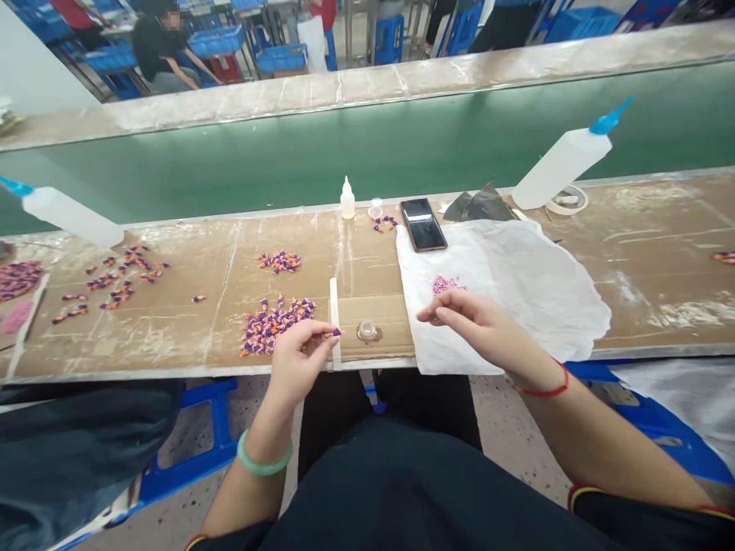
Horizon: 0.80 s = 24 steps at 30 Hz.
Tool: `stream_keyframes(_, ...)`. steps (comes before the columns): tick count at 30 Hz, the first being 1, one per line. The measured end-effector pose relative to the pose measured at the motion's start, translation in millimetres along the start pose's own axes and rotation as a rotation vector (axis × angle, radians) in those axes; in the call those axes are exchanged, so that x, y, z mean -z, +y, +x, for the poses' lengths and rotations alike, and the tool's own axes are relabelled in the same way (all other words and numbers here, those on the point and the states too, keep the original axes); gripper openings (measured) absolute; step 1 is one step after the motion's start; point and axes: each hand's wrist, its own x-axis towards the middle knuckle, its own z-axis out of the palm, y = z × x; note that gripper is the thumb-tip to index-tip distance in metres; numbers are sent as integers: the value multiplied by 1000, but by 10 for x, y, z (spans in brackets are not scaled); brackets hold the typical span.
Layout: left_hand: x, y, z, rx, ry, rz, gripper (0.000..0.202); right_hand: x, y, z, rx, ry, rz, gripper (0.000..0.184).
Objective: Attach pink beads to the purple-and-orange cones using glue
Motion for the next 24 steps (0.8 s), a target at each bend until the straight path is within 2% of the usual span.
stream_keyframes(2, 235, -186, 120, -88, 1, 258, 6, 91, 170, -20, -76, 99, -35, 34)
stream_keyframes(3, 354, -273, 181, -90, -18, 340, 7, 129, 244, -31, -124, 127, -34, 36)
stream_keyframes(6, 656, -487, 397, 27, -16, 495, 18, 203, 402, -54, -232, 145, 11, 37)
stream_keyframes(9, 814, -637, 718, 178, 123, 636, 23, 212, 462, -45, -284, 154, 60, 35)
stream_keyframes(12, 835, -742, 1098, 212, 171, 705, 23, 177, 460, -25, -286, 168, 78, 31)
stream_keyframes(16, 774, -794, 1449, 244, 122, 777, 15, 156, 421, -33, -214, 186, 61, 26)
stream_keyframes(20, 757, -769, 1524, 261, 64, 834, 6, 198, 434, -69, -205, 158, 50, 24)
stream_keyframes(24, 785, -730, 1455, 261, 50, 851, 21, 216, 528, -79, -268, 217, 71, 39)
